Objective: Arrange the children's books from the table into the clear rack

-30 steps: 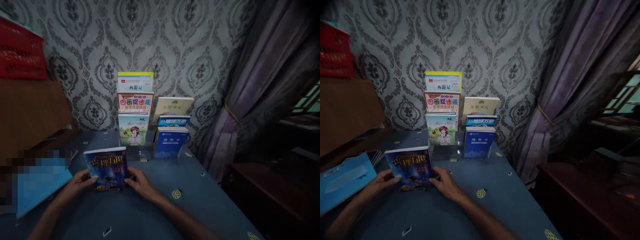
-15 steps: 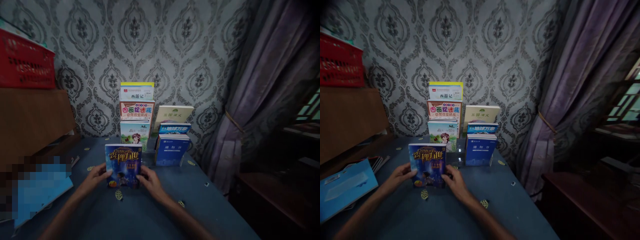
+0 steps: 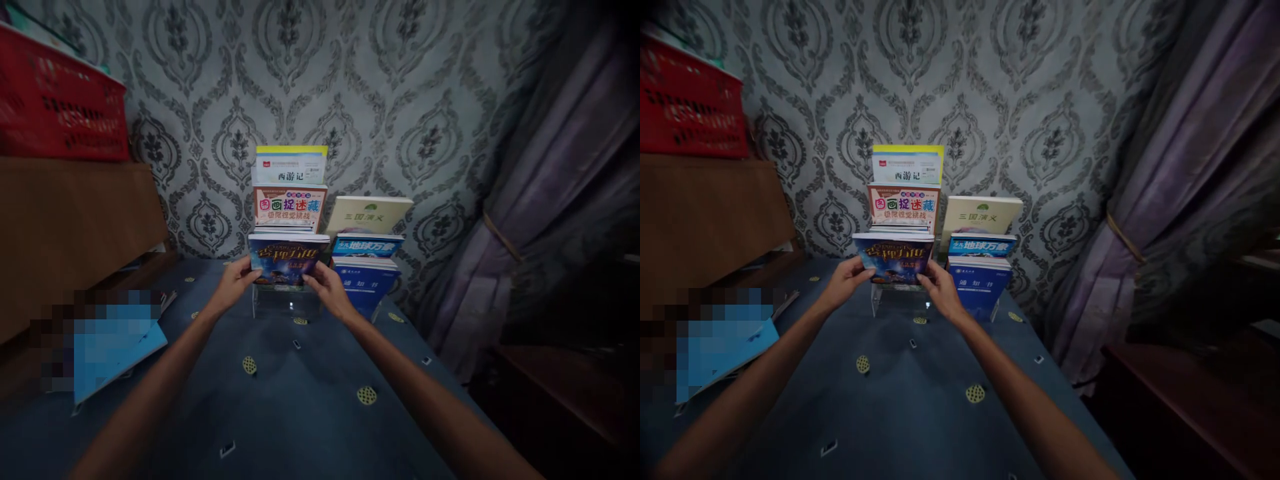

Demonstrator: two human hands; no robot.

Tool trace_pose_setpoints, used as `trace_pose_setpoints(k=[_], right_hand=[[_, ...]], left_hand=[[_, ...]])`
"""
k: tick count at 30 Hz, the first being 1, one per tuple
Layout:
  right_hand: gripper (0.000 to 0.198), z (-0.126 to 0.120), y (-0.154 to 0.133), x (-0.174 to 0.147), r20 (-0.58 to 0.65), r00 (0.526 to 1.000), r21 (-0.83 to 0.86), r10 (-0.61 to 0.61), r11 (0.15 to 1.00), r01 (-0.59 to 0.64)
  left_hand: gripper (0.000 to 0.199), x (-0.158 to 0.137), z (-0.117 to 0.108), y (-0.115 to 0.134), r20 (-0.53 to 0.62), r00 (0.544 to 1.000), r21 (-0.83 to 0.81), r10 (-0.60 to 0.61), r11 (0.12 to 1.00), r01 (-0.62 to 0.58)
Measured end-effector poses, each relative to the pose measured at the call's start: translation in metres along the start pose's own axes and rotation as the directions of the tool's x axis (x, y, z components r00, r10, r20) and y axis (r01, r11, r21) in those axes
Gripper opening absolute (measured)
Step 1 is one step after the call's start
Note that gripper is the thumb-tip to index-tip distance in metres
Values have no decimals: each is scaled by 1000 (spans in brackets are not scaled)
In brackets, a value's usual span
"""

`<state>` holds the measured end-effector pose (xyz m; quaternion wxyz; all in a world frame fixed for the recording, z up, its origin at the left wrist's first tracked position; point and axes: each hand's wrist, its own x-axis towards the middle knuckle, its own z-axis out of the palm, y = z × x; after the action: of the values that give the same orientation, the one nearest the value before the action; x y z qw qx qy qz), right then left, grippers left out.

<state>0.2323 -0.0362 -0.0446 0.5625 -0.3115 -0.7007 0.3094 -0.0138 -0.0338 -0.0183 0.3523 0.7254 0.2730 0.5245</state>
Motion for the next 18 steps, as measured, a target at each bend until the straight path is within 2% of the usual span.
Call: trace_pose_setpoints(k=[8,13,18], right_hand=[[38,4,21,-9,6,1000,-56,26,998,-26],[35,10,34,-12,-29,999,-76,40,996,-43],[30,15,44,-17,-69,997,-131,46,990,-55]], left_hand=[[38,-6,3,-31,-15,1000,-46,15,999,-16],[41,-10,6,-41,-25,999,-92,-46,995,43],[33,-13,9,-49,-112,993,11,-38,999,39]])
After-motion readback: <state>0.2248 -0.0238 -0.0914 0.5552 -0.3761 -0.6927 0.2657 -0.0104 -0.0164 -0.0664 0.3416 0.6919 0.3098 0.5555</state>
